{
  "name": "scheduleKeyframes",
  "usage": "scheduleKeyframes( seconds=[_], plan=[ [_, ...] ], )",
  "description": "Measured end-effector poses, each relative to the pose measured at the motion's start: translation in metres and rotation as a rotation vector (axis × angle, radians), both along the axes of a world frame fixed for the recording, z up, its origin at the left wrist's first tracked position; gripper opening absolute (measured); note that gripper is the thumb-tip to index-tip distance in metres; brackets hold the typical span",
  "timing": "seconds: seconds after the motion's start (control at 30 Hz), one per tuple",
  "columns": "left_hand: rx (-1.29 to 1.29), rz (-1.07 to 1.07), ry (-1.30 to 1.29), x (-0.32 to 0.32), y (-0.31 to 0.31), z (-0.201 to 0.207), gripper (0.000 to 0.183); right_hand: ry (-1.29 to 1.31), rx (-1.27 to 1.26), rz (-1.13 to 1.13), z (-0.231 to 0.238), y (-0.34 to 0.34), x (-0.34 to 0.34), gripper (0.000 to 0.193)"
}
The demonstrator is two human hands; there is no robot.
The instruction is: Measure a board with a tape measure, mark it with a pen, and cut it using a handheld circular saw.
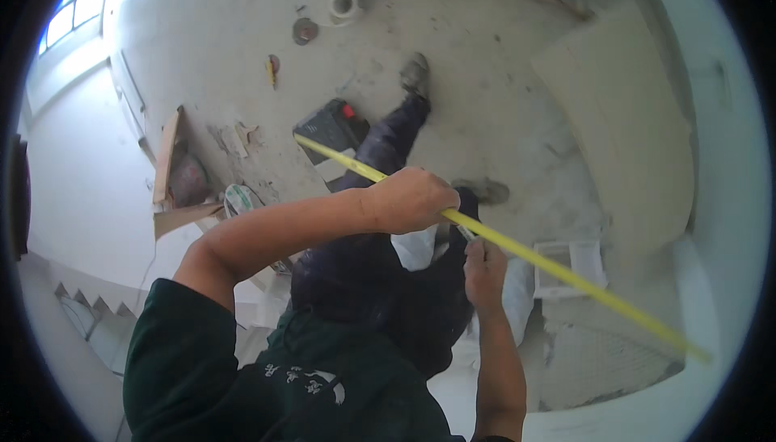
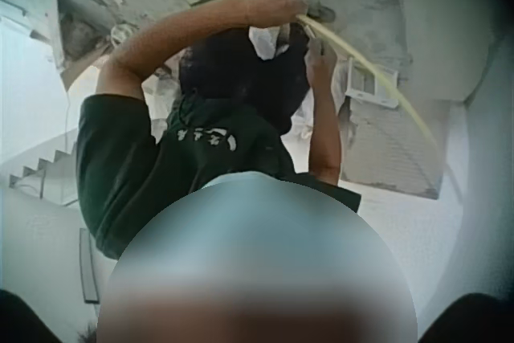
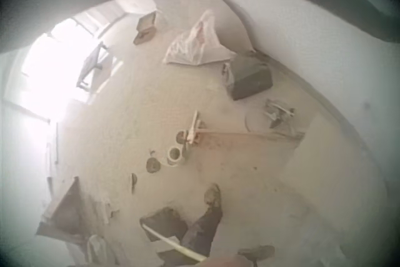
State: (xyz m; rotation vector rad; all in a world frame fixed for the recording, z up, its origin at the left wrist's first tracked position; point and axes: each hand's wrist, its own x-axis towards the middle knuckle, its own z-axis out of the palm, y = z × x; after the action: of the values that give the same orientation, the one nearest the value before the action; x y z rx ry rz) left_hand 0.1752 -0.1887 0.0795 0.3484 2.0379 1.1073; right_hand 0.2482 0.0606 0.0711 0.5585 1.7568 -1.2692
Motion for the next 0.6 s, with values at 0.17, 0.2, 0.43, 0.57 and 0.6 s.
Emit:
scheduleKeyframes(
  seconds=[0.17,0.2,0.43,0.57,0.6],
  plan=[
    [-0.179,-0.055,-0.185,-0.046,-0.147,-0.027,0.020,1.302,0.021,0.885,-0.059,-0.129,-0.099,0.021],
    [-0.226,-0.031,-0.275,-0.049,-0.174,-0.036,0.018,0.695,-0.069,0.660,-0.075,-0.160,-0.115,0.024],
    [-0.892,0.555,-0.339,0.084,-0.376,-0.199,0.025,-0.171,0.046,-0.032,-0.185,-0.210,-0.158,0.036],
    [-1.031,0.685,-0.323,0.136,-0.484,-0.256,0.025,-0.229,0.234,0.083,-0.208,-0.174,-0.150,0.037],
    [-1.043,0.672,-0.268,0.155,-0.510,-0.264,0.027,-0.231,0.290,0.173,-0.209,-0.161,-0.143,0.038]
  ],
)
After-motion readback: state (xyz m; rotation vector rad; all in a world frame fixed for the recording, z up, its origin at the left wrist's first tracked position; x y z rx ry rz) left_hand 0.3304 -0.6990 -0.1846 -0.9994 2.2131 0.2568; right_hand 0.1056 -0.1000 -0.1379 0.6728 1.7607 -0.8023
